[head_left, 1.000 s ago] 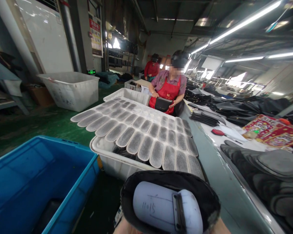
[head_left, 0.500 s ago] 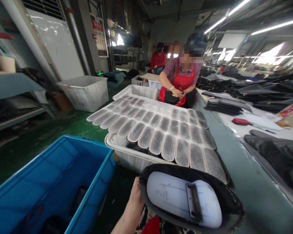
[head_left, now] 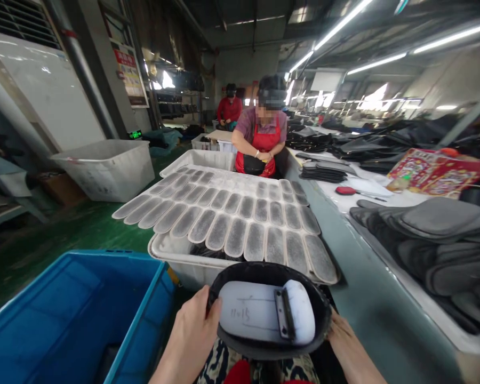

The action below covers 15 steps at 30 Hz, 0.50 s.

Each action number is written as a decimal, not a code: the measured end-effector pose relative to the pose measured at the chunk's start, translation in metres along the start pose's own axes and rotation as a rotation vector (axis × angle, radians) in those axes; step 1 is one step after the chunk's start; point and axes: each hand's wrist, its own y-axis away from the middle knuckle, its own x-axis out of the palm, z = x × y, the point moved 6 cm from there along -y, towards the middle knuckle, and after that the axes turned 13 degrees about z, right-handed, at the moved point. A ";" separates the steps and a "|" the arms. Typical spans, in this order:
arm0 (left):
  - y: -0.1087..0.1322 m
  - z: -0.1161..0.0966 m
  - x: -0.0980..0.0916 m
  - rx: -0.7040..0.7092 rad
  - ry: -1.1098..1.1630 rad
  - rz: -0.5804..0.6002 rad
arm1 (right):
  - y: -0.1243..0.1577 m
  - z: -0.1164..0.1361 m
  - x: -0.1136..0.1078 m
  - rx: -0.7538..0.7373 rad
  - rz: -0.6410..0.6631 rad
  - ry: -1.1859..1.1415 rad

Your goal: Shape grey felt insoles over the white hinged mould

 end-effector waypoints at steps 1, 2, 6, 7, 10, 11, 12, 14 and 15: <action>-0.001 0.000 0.000 -0.007 -0.027 0.007 | 0.003 0.004 -0.004 0.015 -0.002 0.003; -0.002 0.000 0.001 -0.008 -0.043 0.012 | 0.006 0.009 -0.007 0.037 0.013 0.001; -0.003 0.000 0.002 -0.010 -0.084 0.024 | 0.011 0.036 -0.002 0.078 0.201 0.063; -0.003 0.001 0.002 -0.015 -0.089 0.032 | 0.011 0.044 -0.001 0.057 0.223 0.094; -0.003 0.002 0.004 -0.021 -0.081 0.067 | 0.010 0.063 -0.004 -0.049 0.198 0.243; -0.004 0.002 0.004 -0.025 -0.079 0.071 | 0.010 0.068 -0.005 -0.068 0.192 0.315; -0.004 0.002 0.003 -0.032 -0.077 0.065 | 0.009 0.072 -0.006 -0.079 0.190 0.388; -0.004 0.002 0.000 -0.055 -0.080 0.046 | 0.009 0.079 -0.005 -0.080 0.188 0.510; -0.004 0.003 -0.002 -0.068 -0.081 0.039 | 0.009 0.083 -0.005 -0.077 0.185 0.555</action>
